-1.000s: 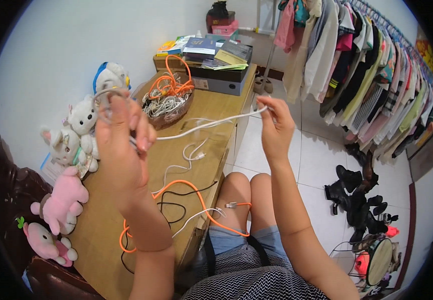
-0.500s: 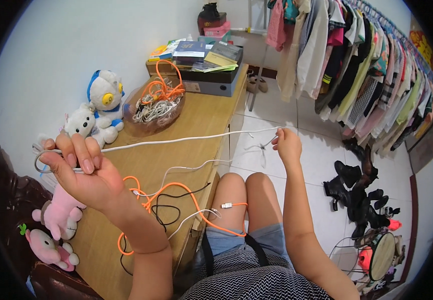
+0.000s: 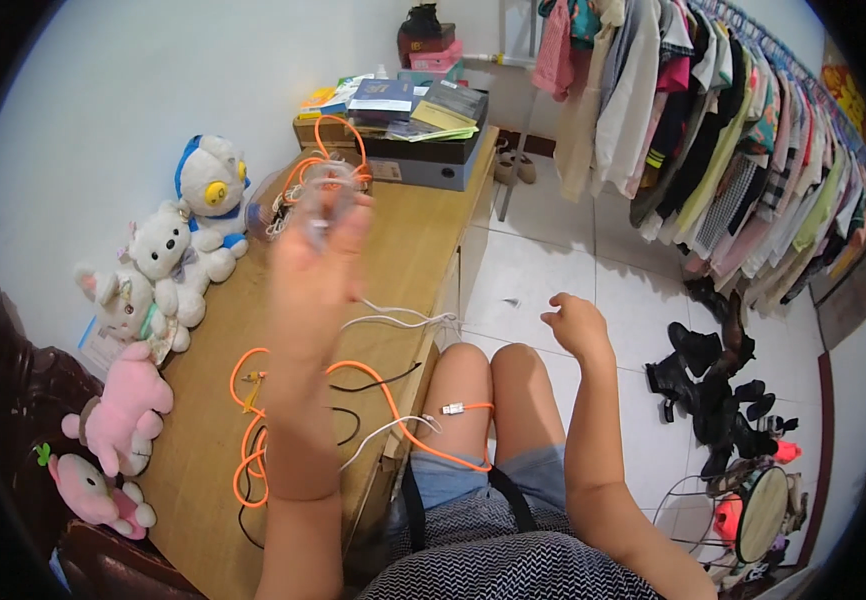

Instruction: The person winds an orange extension cord and several white charging cables into neat coils and places them into a bowl on a wooden surface.

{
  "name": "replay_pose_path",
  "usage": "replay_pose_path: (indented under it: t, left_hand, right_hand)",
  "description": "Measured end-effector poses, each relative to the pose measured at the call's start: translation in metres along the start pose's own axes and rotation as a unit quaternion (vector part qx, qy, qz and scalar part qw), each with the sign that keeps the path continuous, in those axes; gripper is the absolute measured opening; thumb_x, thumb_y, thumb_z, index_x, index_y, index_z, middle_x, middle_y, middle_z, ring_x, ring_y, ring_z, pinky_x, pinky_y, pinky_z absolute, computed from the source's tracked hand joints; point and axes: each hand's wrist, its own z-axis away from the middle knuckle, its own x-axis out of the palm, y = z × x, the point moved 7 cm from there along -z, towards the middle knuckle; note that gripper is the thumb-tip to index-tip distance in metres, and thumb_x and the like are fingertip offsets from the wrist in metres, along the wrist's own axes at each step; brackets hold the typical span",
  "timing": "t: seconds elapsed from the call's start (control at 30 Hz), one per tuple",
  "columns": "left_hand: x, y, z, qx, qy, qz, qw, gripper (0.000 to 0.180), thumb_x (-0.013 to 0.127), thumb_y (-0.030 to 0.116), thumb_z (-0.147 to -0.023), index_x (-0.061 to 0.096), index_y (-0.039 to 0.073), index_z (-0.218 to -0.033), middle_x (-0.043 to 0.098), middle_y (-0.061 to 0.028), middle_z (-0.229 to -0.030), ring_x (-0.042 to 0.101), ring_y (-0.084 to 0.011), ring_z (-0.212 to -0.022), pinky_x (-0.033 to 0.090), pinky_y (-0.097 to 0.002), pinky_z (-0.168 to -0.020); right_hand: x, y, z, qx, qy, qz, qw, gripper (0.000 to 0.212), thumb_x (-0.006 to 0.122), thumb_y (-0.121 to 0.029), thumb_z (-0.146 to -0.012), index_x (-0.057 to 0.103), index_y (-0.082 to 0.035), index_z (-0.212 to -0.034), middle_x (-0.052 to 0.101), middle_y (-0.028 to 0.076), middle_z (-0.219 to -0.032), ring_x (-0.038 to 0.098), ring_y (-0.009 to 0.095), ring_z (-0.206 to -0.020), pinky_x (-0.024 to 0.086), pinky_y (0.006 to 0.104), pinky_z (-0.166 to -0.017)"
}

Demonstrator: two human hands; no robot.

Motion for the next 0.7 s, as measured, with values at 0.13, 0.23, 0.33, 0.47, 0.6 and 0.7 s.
replay_pose_path:
  t: [0.13, 0.23, 0.33, 0.47, 0.6, 0.7]
  left_hand:
    - [0.043, -0.044, 0.013, -0.100, -0.100, 0.108, 0.984, 0.020, 0.053, 0.025, -0.093, 0.049, 0.006, -0.096, 0.041, 0.0037, -0.066, 0.034, -0.0037, -0.046, 0.028, -0.0191, -0.044]
    - [0.063, -0.050, 0.019, -0.116, -0.157, 0.203, 0.959, 0.026, 0.053, 0.032, -0.093, 0.049, 0.006, -0.093, 0.040, 0.0036, -0.064, 0.035, -0.0044, -0.047, 0.029, -0.0202, -0.044]
    - [0.050, -0.057, 0.007, -0.093, -0.063, 0.118, 0.987, 0.027, 0.052, 0.033, -0.093, 0.049, 0.007, -0.092, 0.039, 0.0030, -0.063, 0.036, -0.0052, -0.046, 0.030, -0.0222, -0.045]
    - [0.037, -0.076, -0.003, 0.100, -0.097, -0.163, 0.977, 0.043, 0.051, 0.048, -0.090, 0.053, 0.006, -0.099, 0.051, 0.0005, -0.067, 0.045, -0.0091, -0.055, 0.037, -0.0244, -0.050]
    - [0.088, -0.084, 0.037, -0.122, -0.391, 0.010, 0.912, 0.049, 0.055, 0.049, -0.087, 0.053, 0.003, -0.103, 0.058, -0.0062, -0.083, 0.054, -0.0149, -0.076, 0.044, -0.0294, -0.066]
    - [0.109, -0.059, 0.056, -0.029, -0.495, -0.106, 0.862, 0.033, 0.058, 0.034, -0.089, 0.053, 0.004, -0.102, 0.055, -0.0026, -0.084, 0.051, -0.0108, -0.079, 0.044, -0.0263, -0.071]
  right_hand:
    - [-0.031, -0.076, 0.030, -0.121, 0.112, -0.274, 0.948, 0.026, 0.051, -0.020, -0.090, 0.061, -0.005, -0.108, 0.062, 0.014, -0.102, 0.057, 0.031, -0.096, 0.046, 0.0380, -0.082]
    - [-0.038, -0.142, 0.082, -0.260, -0.083, -0.469, 0.840, 0.026, 0.049, -0.020, -0.092, 0.058, -0.001, -0.109, 0.059, 0.015, -0.102, 0.055, 0.029, -0.098, 0.043, 0.0361, -0.086]
    - [-0.022, -0.141, 0.095, -0.258, -0.265, -0.439, 0.819, 0.022, 0.053, -0.022, -0.091, 0.060, -0.001, -0.093, 0.059, 0.012, -0.081, 0.056, 0.027, -0.081, 0.044, 0.0361, -0.075]
    - [-0.099, -0.126, 0.087, -0.281, 0.127, -0.386, 0.869, 0.011, 0.068, -0.012, -0.078, 0.061, -0.003, -0.078, 0.051, 0.008, -0.063, 0.049, 0.022, -0.054, 0.040, 0.0300, -0.049]
    - [-0.126, -0.112, 0.065, -0.281, 0.236, -0.397, 0.841, 0.011, 0.071, -0.004, -0.072, 0.061, -0.003, -0.075, 0.052, 0.006, -0.064, 0.049, 0.014, -0.053, 0.039, 0.0248, -0.047]
    - [-0.108, -0.094, 0.048, -0.226, 0.193, -0.509, 0.808, 0.009, 0.067, -0.006, -0.080, 0.059, -0.001, -0.081, 0.053, 0.000, -0.067, 0.048, 0.008, -0.058, 0.039, 0.0208, -0.052]
